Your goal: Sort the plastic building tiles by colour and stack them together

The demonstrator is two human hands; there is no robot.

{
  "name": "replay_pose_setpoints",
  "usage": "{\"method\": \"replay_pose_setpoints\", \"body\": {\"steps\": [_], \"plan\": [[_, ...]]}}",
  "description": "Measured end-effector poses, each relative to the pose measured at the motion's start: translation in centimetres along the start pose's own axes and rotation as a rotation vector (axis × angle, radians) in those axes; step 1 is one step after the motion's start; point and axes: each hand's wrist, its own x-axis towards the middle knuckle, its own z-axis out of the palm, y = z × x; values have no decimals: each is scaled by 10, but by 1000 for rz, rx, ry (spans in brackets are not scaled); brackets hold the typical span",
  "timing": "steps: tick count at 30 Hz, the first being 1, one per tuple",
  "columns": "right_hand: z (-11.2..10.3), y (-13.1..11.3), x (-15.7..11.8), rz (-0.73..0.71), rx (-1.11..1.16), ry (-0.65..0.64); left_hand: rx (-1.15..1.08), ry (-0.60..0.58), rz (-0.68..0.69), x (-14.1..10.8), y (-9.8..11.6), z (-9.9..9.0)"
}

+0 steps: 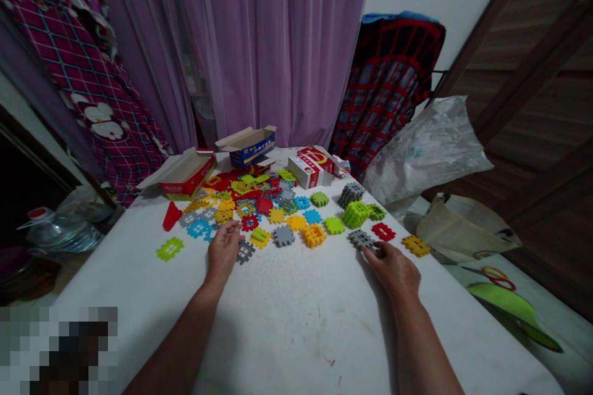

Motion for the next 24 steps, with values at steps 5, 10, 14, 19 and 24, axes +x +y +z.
{"method": "replay_pose_setpoints", "body": {"steps": [5, 10, 14, 19, 24], "plan": [[2, 1, 1, -1, 18, 0, -1, 9, 5, 1, -1, 0], [-1, 0, -1, 7, 53, 23, -7, 2, -15, 1, -2, 1], [-7, 1, -4, 23, 3, -17, -2, -1, -30, 1, -2, 1], [-10, -2, -8, -29, -103, -114, 22, -7, -23, 1, -5, 1], [-7, -4, -7, -53, -122, -126, 39, -5, 14, 1, -6, 0]]}}
